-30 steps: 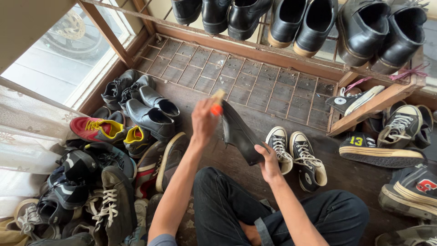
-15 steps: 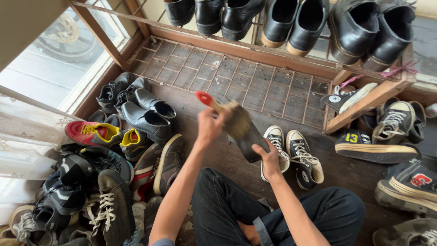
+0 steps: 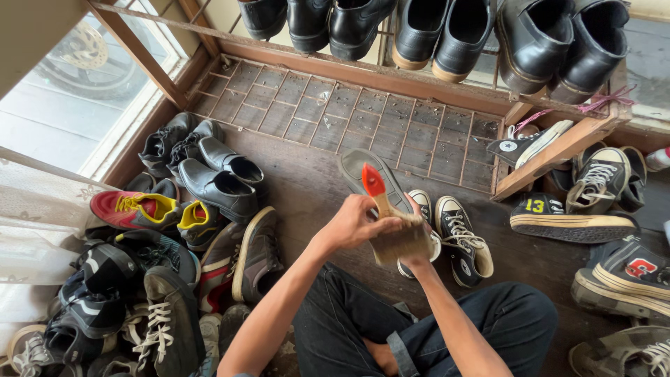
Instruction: The person brushes the soles and sides of several shoes with a large wooden-handled brush while sitting on the floor by a shoe rack.
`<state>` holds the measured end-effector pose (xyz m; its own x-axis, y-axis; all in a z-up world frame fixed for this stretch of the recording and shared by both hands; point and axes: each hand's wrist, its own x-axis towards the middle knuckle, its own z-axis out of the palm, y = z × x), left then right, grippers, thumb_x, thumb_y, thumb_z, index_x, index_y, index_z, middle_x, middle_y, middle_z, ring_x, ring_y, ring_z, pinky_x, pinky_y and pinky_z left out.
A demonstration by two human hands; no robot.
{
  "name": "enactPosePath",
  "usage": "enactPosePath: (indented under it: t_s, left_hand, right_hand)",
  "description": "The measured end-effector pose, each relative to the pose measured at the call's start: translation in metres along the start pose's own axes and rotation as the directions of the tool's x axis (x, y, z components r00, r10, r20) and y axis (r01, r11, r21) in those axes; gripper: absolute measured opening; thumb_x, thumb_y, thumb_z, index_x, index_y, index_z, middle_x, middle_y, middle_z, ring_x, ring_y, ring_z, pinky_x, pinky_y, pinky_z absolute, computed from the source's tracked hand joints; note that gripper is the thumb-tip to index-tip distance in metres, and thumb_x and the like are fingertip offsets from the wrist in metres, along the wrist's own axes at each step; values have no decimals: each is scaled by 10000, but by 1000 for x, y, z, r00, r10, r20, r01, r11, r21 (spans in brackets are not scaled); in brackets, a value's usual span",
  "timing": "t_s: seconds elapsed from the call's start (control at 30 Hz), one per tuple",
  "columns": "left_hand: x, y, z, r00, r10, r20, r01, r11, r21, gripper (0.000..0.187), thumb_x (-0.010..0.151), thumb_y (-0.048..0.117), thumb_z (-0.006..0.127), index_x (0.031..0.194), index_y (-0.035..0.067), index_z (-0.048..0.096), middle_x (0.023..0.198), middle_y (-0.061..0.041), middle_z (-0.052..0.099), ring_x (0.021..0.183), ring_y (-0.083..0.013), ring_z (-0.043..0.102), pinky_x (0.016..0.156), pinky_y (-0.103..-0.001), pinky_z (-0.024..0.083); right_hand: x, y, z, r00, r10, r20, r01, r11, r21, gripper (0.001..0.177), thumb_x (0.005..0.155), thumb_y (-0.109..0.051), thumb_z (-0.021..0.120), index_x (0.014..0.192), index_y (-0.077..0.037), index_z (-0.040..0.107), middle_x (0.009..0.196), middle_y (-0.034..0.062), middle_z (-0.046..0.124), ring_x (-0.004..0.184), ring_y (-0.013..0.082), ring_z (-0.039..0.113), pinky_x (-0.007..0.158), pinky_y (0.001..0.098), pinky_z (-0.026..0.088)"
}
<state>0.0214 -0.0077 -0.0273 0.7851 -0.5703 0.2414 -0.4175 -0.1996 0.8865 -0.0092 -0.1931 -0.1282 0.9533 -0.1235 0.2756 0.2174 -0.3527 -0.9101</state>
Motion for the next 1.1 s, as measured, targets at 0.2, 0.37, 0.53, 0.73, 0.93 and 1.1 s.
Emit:
enactPosePath:
  t_s: [0.2,0.37,0.53,0.73,0.93,1.1]
  left_hand:
    - [13,-36,-20,959,-210,-189,163,958,-236,223,940,222,747,1003,13,789,792,-79,775,615,-145,677,551,-331,547]
    - [15,-74,-64,770,-74,-634,173,980,96,197,935,216,728,966,39,807,750,-92,766,606,-168,720,565,-335,547]
    - [14,-45,-61,714,194,-672,238,836,494,203,923,254,772,894,55,742,760,-133,708,653,-310,693,610,-410,529]
    - [3,9,-9,915,242,-322,-128,933,337,176,898,244,770,1012,115,808,856,-112,740,714,-264,700,652,-362,549]
    - [20,-39,-28,877,-137,-460,134,990,-38,267,873,267,778,961,15,780,800,-69,774,699,-126,717,631,-344,568]
    - [20,-76,-56,530,196,-825,257,890,377,268,933,270,779,970,4,774,804,-123,754,680,-216,707,636,-360,535]
  right_hand:
    - [-6,-24,-10,994,-108,21,110,990,-94,935,644,-158,897,1472,-41,480,1216,133,729,1120,214,706,1006,353,557]
    - [-9,-47,-15,982,-188,-9,187,980,-66,880,680,-151,875,1460,-27,487,1239,158,724,1128,234,731,988,342,581]
    - [-10,-53,-9,988,-157,-7,154,977,-145,895,647,-172,894,1438,-23,501,1157,174,751,1050,246,751,916,354,595]
    - [-2,-34,4,999,-32,-26,29,995,-93,798,636,-196,918,1325,-2,567,1104,150,756,980,233,762,886,338,618]
    - [-9,-21,-9,997,8,-76,1,992,125,689,723,-210,858,1311,29,591,1144,127,730,1029,196,705,921,332,554]
    - [-11,11,-17,959,282,16,-229,743,629,547,781,-196,814,1256,18,648,1146,112,708,1029,189,673,939,319,536]
